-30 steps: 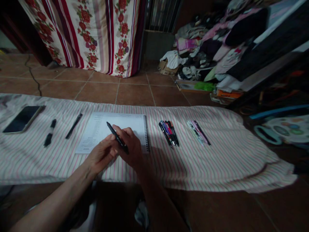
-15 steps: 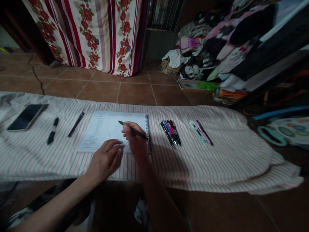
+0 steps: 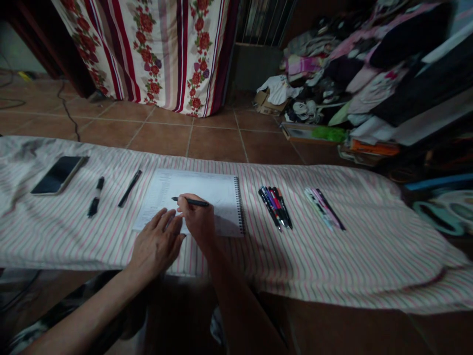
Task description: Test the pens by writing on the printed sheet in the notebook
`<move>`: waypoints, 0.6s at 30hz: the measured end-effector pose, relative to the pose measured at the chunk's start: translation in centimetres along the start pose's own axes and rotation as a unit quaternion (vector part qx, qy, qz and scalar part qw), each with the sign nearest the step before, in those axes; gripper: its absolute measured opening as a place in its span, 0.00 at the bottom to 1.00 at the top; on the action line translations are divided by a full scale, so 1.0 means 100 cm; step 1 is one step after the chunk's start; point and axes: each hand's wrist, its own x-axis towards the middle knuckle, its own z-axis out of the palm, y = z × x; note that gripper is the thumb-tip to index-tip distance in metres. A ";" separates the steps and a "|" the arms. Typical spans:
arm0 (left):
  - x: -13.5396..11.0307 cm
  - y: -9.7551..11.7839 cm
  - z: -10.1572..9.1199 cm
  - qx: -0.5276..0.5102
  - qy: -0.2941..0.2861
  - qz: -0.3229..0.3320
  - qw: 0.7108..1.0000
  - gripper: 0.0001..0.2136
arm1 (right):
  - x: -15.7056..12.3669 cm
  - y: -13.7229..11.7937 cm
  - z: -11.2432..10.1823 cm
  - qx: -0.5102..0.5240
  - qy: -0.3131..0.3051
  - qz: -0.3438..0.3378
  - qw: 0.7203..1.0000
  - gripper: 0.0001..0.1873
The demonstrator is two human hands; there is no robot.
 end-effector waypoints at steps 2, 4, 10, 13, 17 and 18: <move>0.000 -0.002 0.000 0.004 -0.002 0.000 1.000 0.19 | 0.000 0.002 0.004 -0.050 0.011 -0.022 0.998 0.13; -0.001 -0.003 0.000 0.004 -0.002 0.001 1.000 0.19 | 0.000 0.004 0.007 -0.093 0.021 -0.040 0.995 0.13; 0.001 -0.003 -0.002 -0.001 0.000 -0.001 1.000 0.17 | 0.005 0.009 0.009 -0.139 0.051 -0.046 0.988 0.13; 0.001 -0.003 -0.003 -0.001 -0.004 -0.001 1.000 0.17 | 0.007 0.011 0.007 -0.142 0.060 -0.052 0.987 0.13; 0.002 -0.003 -0.004 -0.006 -0.009 -0.004 1.000 0.16 | 0.007 0.011 0.004 -0.158 0.038 -0.048 0.986 0.13; 0.002 -0.003 -0.004 -0.007 -0.010 -0.003 1.000 0.16 | 0.007 0.012 0.004 -0.164 0.036 -0.047 0.985 0.13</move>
